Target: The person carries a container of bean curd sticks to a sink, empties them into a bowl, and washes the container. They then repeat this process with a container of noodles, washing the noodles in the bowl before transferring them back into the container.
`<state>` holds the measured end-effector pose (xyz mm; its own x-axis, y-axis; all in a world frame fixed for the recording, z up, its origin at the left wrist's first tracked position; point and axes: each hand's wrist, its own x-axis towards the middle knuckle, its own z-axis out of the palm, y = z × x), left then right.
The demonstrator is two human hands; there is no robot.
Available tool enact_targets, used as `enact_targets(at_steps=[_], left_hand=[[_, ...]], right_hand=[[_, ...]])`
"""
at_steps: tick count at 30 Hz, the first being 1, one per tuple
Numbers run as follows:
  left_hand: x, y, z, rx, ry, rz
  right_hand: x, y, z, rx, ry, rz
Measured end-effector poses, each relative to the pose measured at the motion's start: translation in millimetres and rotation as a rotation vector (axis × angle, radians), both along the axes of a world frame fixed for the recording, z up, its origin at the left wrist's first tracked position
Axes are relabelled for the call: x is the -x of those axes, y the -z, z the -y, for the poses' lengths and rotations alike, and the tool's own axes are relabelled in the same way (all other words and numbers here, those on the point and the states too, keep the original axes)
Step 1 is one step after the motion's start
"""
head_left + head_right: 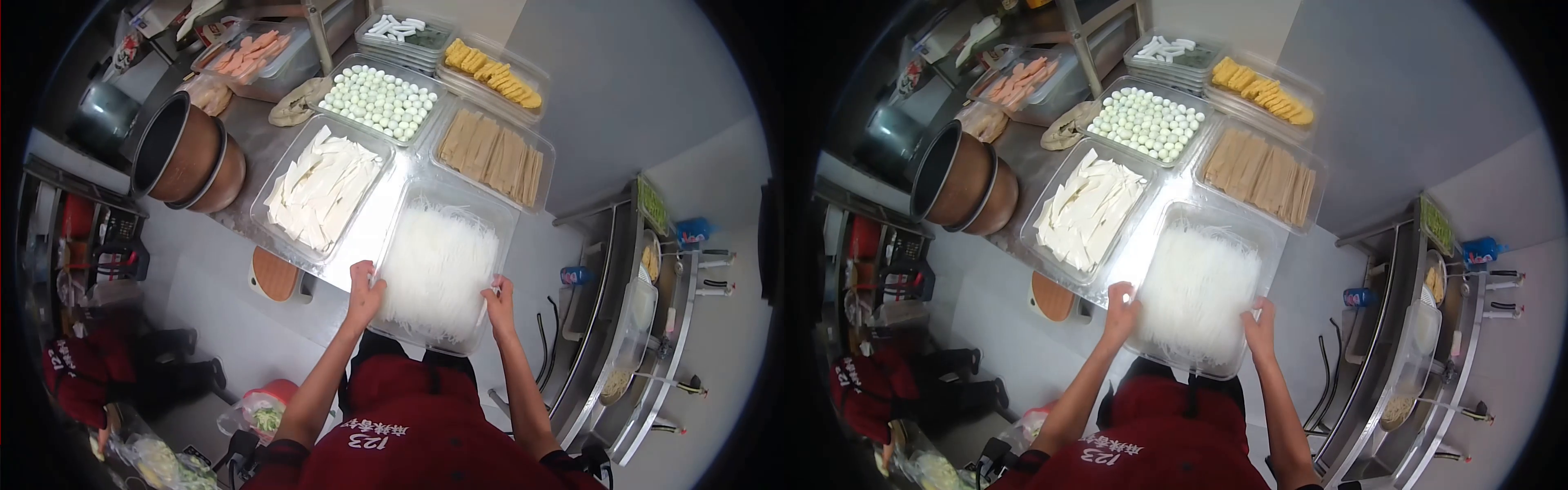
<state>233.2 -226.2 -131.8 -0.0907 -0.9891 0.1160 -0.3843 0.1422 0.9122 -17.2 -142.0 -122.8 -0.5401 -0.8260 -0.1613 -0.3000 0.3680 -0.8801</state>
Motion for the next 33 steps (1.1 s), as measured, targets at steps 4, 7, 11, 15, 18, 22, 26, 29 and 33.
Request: enact_targets(at_steps=[4, 7, 11, 15, 18, 22, 26, 29, 33], left_hand=[[-4.6, -60.3, -8.6, -0.641, 0.1, -0.675], [-17.1, -86.0, 2.6, -0.876, 0.166, -0.915], [-17.7, -93.6, 15.3, -1.014, 0.184, -1.106], [-38.3, -93.8, 24.0, -1.19, 0.252, -1.192], [-50.4, -101.3, 18.5, -1.151, 0.267, -0.985], [-71.6, -100.1, 3.1, -0.93, 0.082, -1.153], [-122.7, -102.3, -23.1, -0.802, -0.208, -1.161], [-175.0, -104.2, -47.7, -0.58, -0.453, -1.073], [-226.5, -124.2, -82.3, -0.443, -0.595, -1.093]], right_hand=[[-10.7, -71.9, 7.4, 0.015, 0.244, 0.506], [-10.2, -108.7, 16.3, 0.172, 0.106, 0.604], [-8.9, -115.8, 23.4, 0.286, -0.019, 0.611], [-24.8, -117.9, 26.4, 0.288, 0.013, 0.631], [-34.5, -121.9, 33.9, 0.261, -0.089, 0.665], [-52.6, -125.0, 52.5, 0.254, -0.111, 0.788], [-38.5, -81.0, 44.3, 0.213, 0.051, 0.743], [-24.7, -29.7, 25.9, 0.021, 0.16, 0.148], [-80.2, -7.2, 48.6, 0.113, -0.136, 0.142]])
